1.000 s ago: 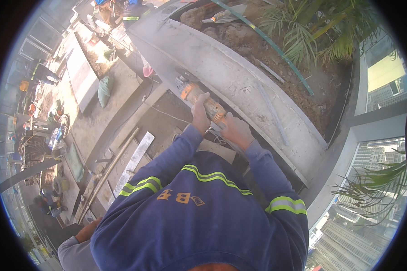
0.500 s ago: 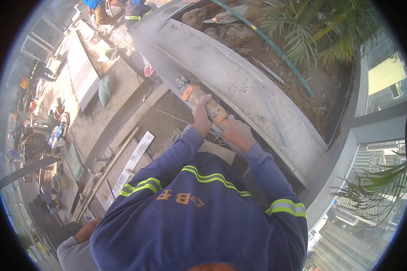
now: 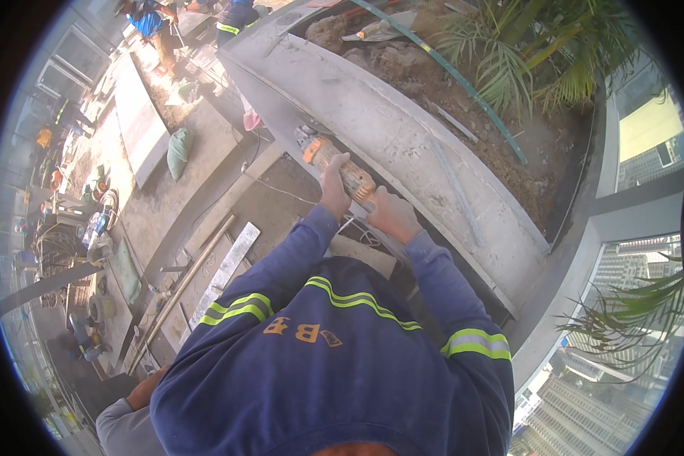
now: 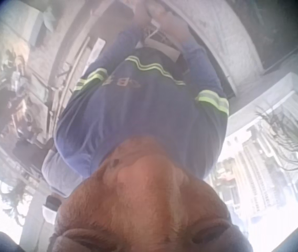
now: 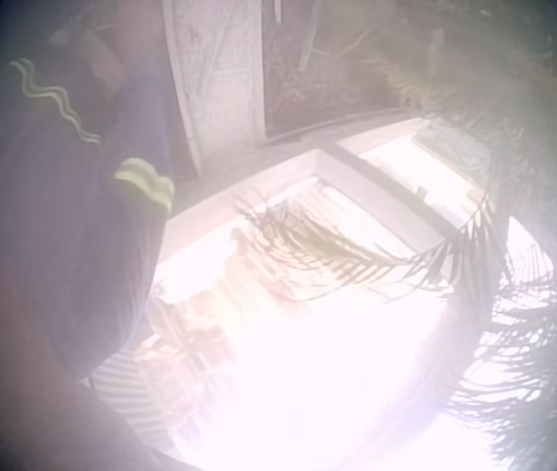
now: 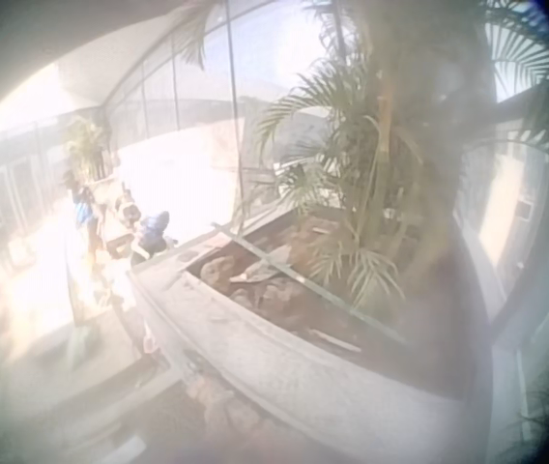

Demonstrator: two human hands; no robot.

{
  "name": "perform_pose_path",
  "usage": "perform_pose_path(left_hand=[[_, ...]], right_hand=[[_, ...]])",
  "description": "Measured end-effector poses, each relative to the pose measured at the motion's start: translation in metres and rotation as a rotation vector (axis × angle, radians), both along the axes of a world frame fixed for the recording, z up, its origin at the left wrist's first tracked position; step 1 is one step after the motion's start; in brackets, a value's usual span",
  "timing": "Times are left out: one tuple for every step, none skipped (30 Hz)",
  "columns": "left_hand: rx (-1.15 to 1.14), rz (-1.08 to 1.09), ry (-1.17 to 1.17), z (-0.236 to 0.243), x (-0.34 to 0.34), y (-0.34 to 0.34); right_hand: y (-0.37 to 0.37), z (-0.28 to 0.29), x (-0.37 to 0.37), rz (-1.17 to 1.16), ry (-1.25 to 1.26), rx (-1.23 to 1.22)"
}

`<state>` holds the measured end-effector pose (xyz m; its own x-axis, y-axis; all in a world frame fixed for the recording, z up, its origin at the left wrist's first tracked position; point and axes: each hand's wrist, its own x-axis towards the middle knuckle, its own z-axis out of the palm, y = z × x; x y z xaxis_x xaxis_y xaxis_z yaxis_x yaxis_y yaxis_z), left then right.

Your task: The person uses an angle grinder to smooth a concrete ledge on an outdoor construction site. The person holds the tool with both hands and moves it along the surface, generating dust. Other workers are visible in the background.

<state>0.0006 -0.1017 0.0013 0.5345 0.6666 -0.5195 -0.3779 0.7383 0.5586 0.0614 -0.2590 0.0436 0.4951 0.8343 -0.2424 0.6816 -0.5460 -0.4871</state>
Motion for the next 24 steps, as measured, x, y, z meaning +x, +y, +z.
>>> perform_pose_path(left_hand=[[-0.008, -0.003, 0.003, 0.001, -0.001, -0.002], [-0.016, -0.006, 0.006, 0.001, -0.003, -0.005], [-0.026, -0.012, 0.010, 0.006, -0.004, -0.011], [-0.029, -0.007, 0.002, 0.013, -0.006, -0.017], [-0.032, -0.003, -0.006, 0.019, -0.007, -0.024], [-0.032, 0.006, -0.014, 0.021, -0.009, -0.027], [-0.025, 0.008, -0.011, 0.020, -0.010, -0.030], [-0.018, 0.009, -0.009, 0.020, -0.011, -0.032], [-0.011, 0.008, -0.007, 0.020, -0.012, -0.033], [-0.017, 0.008, -0.003, 0.021, -0.012, -0.035], [-0.024, 0.007, 0.001, 0.021, -0.012, -0.037], [-0.028, 0.005, 0.005, 0.021, -0.012, -0.037], [-0.013, -0.003, -0.009, 0.020, -0.011, -0.037], [0.001, -0.012, -0.023, 0.019, -0.011, -0.035], [0.020, -0.022, -0.037, 0.020, -0.011, -0.033], [0.014, -0.015, -0.027, 0.021, -0.011, -0.031], [0.008, -0.008, -0.018, 0.022, -0.010, -0.030], [0.003, -0.003, -0.010, 0.024, -0.008, -0.028], [-0.005, 0.003, 0.001, 0.021, -0.006, -0.025], [-0.012, 0.008, 0.012, 0.017, -0.004, -0.020], [-0.018, 0.016, 0.027, 0.014, -0.003, -0.016], [-0.003, 0.027, 0.029, 0.011, -0.001, -0.013], [0.012, 0.038, 0.031, 0.008, 0.001, -0.010], [0.024, 0.049, 0.040, 0.008, 0.001, -0.010]], right_hand=[[-0.001, 0.002, 0.000, -0.008, 0.021, -0.005], [-0.004, 0.004, -0.001, -0.015, 0.042, -0.010], [-0.008, 0.008, -0.002, -0.025, 0.063, -0.018], [-0.012, 0.009, -0.003, -0.027, 0.063, -0.016], [-0.017, 0.010, -0.004, -0.028, 0.063, -0.014], [-0.020, 0.011, -0.004, -0.026, 0.062, -0.011], [-0.023, 0.012, -0.005, -0.014, 0.043, -0.011], [-0.026, 0.013, -0.006, -0.001, 0.025, -0.012], [-0.028, 0.014, -0.006, 0.009, 0.005, -0.012], [-0.029, 0.013, -0.006, 0.009, 0.001, -0.016], [-0.030, 0.012, -0.006, 0.009, -0.004, -0.020], [-0.031, 0.011, -0.006, 0.007, -0.008, -0.021], [-0.030, 0.011, -0.005, 0.006, -0.003, -0.013], [-0.030, 0.010, -0.005, 0.005, 0.001, -0.005], [-0.028, 0.010, -0.004, 0.003, 0.007, 0.007], [-0.025, 0.010, -0.003, -0.002, 0.010, 0.008], [-0.021, 0.009, -0.003, -0.008, 0.013, 0.008], [-0.018, 0.008, -0.002, -0.016, 0.015, 0.009], [-0.016, 0.004, -0.001, -0.004, 0.007, 0.023], [-0.014, -0.001, 0.001, 0.008, -0.001, 0.036], [-0.011, -0.001, 0.001, 0.022, -0.006, 0.051], [-0.009, 0.000, 0.002, 0.018, 0.004, 0.043], [-0.007, 0.000, 0.002, 0.013, 0.013, 0.035], [-0.007, 0.001, 0.002, 0.008, 0.030, 0.024]])
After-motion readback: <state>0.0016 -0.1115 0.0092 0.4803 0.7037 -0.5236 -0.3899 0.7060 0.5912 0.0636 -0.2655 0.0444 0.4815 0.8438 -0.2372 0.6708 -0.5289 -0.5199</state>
